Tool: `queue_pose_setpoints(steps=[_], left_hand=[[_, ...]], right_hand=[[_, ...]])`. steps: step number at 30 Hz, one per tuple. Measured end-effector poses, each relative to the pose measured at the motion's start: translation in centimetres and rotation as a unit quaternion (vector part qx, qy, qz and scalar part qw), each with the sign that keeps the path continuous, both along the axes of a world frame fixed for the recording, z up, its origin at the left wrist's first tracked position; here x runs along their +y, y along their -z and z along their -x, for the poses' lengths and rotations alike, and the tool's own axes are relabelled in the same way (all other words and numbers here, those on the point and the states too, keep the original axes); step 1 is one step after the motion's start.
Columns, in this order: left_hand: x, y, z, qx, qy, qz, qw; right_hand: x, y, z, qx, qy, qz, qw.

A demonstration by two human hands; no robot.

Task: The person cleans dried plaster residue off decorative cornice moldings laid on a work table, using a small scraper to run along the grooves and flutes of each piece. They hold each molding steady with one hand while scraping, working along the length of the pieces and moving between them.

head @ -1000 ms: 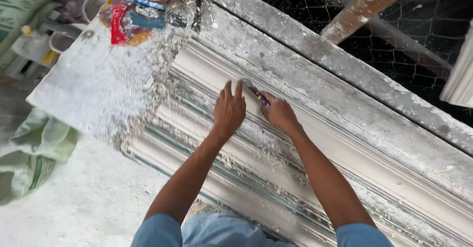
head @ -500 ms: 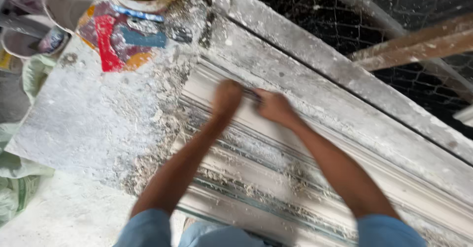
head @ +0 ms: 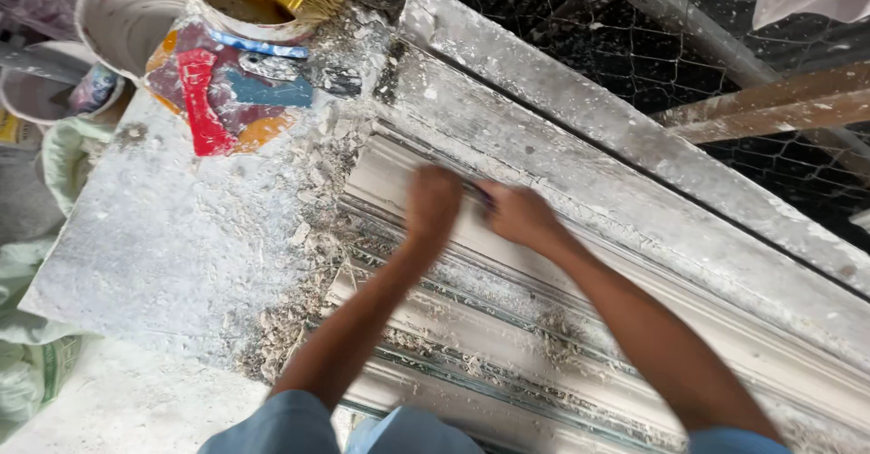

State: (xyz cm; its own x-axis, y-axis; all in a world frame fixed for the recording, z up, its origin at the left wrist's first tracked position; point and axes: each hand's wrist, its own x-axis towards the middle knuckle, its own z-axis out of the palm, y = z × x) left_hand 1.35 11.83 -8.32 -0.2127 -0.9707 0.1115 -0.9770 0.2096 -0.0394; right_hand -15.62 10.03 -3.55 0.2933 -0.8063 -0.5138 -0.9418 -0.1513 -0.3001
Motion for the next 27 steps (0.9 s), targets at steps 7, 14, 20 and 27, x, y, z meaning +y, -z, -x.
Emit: queue_pose_setpoints(steps=[7, 14, 20, 27], left_hand=[[-2.5, -0.2, -10.1, -0.065, -0.058, -0.117, 0.989], [1.8, 3.9, -6.5, 0.204, -0.149, 0.071, 0.965], [1.6, 4.7, -7.1, 0.197, -0.160, 0.083, 0.964], [1.7, 4.7, -6.7, 0.230, -0.165, 0.076, 0.956]], right_hand=[[-4.5, 3.5, -9.7, -0.116, -0.014, -0.004, 0.993], [-3.1, -2.0, 6.0, -0.143, 0.276, -0.279, 0.908], [-6.5, 3.4, -6.9, -0.237, 0.199, -0.238, 0.921], [-3.2, -0.7, 7.5, -0.137, 0.221, -0.266, 0.928]])
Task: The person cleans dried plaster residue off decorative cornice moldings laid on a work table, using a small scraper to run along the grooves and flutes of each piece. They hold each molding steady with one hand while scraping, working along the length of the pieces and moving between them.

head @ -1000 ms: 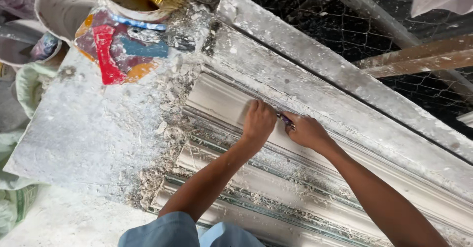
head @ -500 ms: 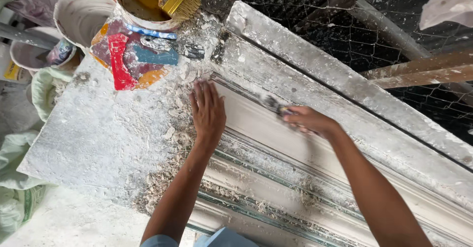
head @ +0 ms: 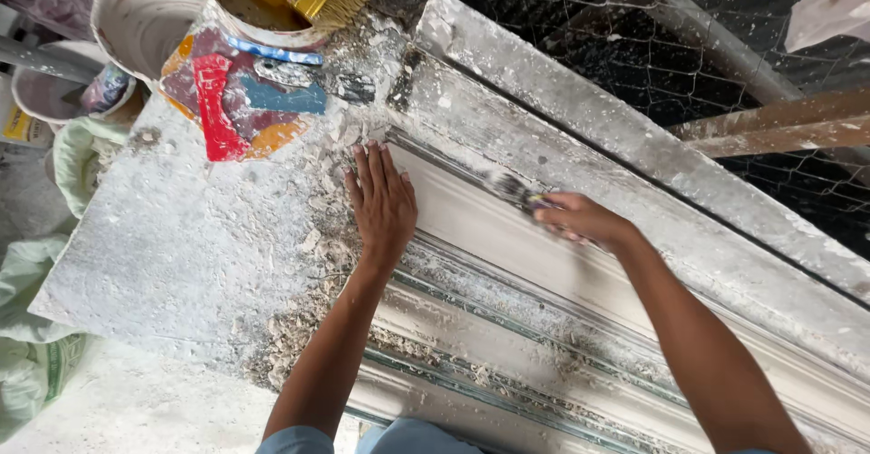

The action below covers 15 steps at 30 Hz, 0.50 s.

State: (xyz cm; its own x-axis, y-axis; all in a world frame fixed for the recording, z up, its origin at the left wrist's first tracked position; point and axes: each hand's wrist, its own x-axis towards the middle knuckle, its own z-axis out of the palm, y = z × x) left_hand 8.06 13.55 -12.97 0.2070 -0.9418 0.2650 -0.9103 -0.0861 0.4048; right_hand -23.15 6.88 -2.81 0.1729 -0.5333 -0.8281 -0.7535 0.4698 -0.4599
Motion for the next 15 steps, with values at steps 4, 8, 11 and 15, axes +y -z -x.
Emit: queue_pose_setpoints(steps=[4, 8, 11, 15], left_hand=[[0.0, 0.2, 0.0, 0.005, -0.006, 0.020, 1.000], [0.2, -0.3, -0.3, 0.019, 0.008, 0.027, 0.999], [0.3, -0.8, -0.5, 0.026, 0.016, 0.033, 0.999], [0.3, -1.0, -0.4, 0.006, 0.006, 0.024, 1.000]], right_hand=[[0.0, 0.7, -3.4, -0.018, 0.026, 0.007, 0.999], [-3.4, 5.0, -14.9, -0.133, 0.029, 0.043, 0.990], [-4.3, 4.0, -12.3, -0.139, 0.012, -0.010, 0.990], [-0.5, -1.1, 0.8, 0.038, 0.022, -0.055, 0.998]])
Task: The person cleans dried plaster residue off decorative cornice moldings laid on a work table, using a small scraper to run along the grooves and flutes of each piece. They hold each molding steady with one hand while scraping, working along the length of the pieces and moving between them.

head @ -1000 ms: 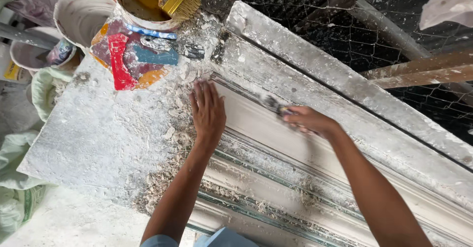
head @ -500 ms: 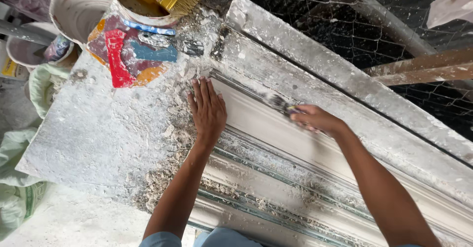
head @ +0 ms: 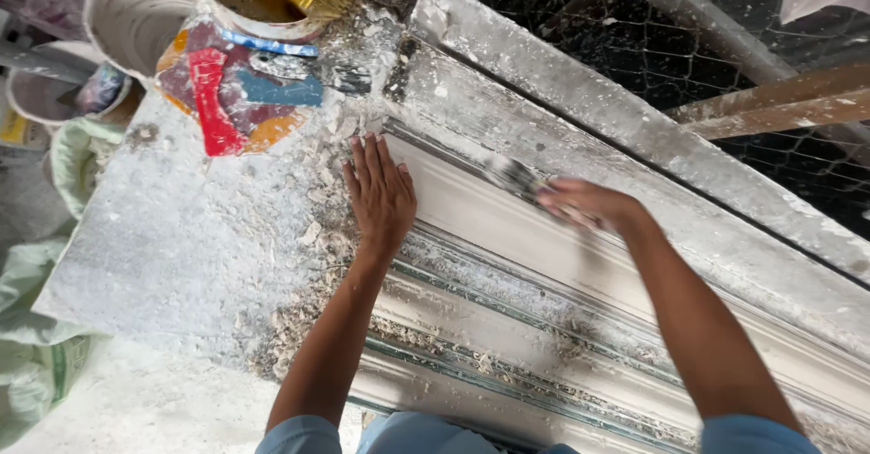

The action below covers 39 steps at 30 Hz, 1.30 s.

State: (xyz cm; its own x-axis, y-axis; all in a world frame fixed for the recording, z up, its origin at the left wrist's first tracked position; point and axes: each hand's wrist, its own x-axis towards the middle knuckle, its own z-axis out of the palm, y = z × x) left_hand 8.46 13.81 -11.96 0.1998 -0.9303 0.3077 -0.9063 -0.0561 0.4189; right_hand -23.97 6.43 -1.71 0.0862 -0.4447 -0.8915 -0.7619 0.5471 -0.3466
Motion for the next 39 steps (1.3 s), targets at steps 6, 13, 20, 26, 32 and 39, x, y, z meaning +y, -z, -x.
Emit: queue_pose_setpoints(steps=[6, 13, 20, 26, 32, 39], left_hand=[[-0.4, -0.2, 0.6, 0.009, -0.002, -0.012, 1.000], [0.9, -2.9, -0.6, 0.001, 0.023, -0.023, 0.999], [3.7, -3.5, 4.1, 0.499, 0.147, -0.134, 0.843], [-2.2, -1.0, 6.1, 0.330, 0.356, -0.179, 0.856], [-11.1, -5.0, -0.3, 0.116, 0.491, -0.294, 0.812], [-5.9, -5.5, 16.2, 0.024, 0.423, -0.353, 0.834]], right_hand=[[0.0, 1.3, -2.4, -0.118, 0.068, 0.005, 0.991], [-0.5, 4.3, -23.7, -0.332, 0.213, 0.078, 0.916], [11.4, 3.4, -14.3, -0.466, 0.183, 0.149, 0.853], [21.0, 5.0, 5.4, -0.200, 0.241, 0.262, 0.913], [30.6, 9.2, 21.0, 0.339, 0.176, 0.429, 0.819], [33.2, 10.9, 20.8, 0.353, 0.186, 0.440, 0.804]])
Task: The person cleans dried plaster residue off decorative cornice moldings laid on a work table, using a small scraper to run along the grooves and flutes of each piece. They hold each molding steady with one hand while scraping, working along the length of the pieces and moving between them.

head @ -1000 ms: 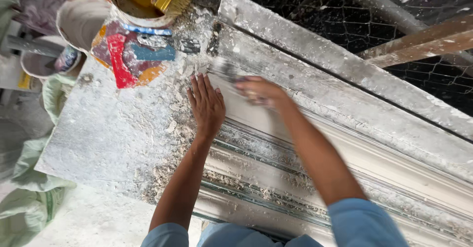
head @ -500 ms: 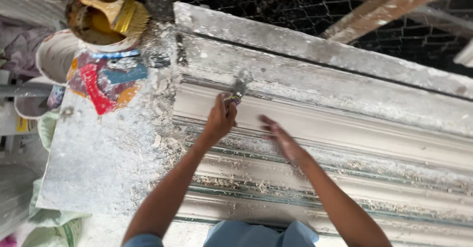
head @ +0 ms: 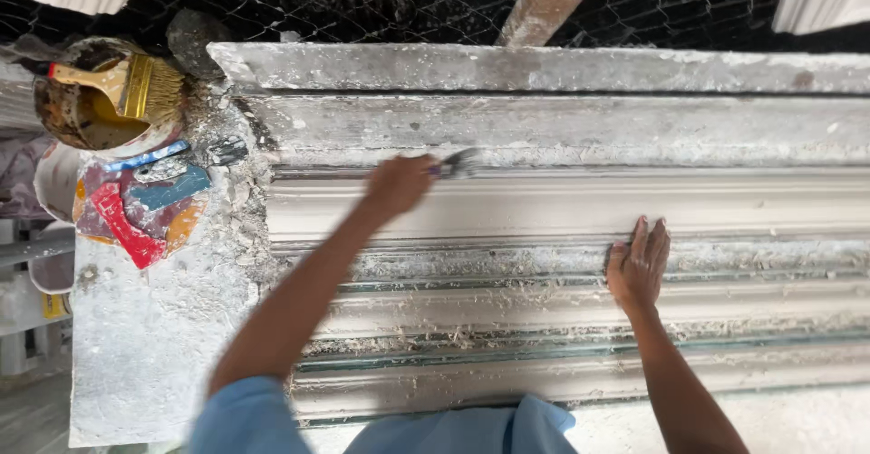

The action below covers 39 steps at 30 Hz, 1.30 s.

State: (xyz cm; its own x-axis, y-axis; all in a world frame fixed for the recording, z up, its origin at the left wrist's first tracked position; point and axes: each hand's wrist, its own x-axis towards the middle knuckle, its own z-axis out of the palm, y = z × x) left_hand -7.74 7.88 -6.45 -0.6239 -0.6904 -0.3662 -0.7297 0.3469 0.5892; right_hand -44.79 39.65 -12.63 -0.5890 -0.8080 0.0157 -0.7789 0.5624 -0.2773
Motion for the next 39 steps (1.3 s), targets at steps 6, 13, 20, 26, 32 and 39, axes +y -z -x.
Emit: queue_pose_setpoints(steps=[6, 13, 20, 26, 32, 39], left_hand=[[4.4, 1.2, 9.9, 0.035, 0.081, 0.088, 0.992], [-1.9, -5.7, -9.3, -0.192, 0.334, 0.291, 0.876], [3.5, -0.3, 9.9, -0.136, 0.372, 0.203, 0.896], [5.3, 2.3, 17.1, -0.026, 0.383, 0.344, 0.857], [-2.9, -5.9, -7.3, -0.278, 0.464, 0.308, 0.783], [5.1, -3.1, 18.6, -0.090, 0.387, 0.211, 0.893]], right_hand=[[1.2, -0.9, 1.6, 0.045, -0.086, 0.023, 0.995], [3.0, -0.2, 2.9, 0.026, -0.090, 0.019, 0.995], [3.2, 0.2, 3.4, 0.025, -0.082, 0.011, 0.996], [3.8, -0.4, 3.5, 0.025, -0.115, 0.054, 0.992], [3.5, 0.3, 3.3, 0.013, -0.071, 0.015, 0.997], [3.6, 0.3, 3.4, 0.024, -0.101, 0.055, 0.993]])
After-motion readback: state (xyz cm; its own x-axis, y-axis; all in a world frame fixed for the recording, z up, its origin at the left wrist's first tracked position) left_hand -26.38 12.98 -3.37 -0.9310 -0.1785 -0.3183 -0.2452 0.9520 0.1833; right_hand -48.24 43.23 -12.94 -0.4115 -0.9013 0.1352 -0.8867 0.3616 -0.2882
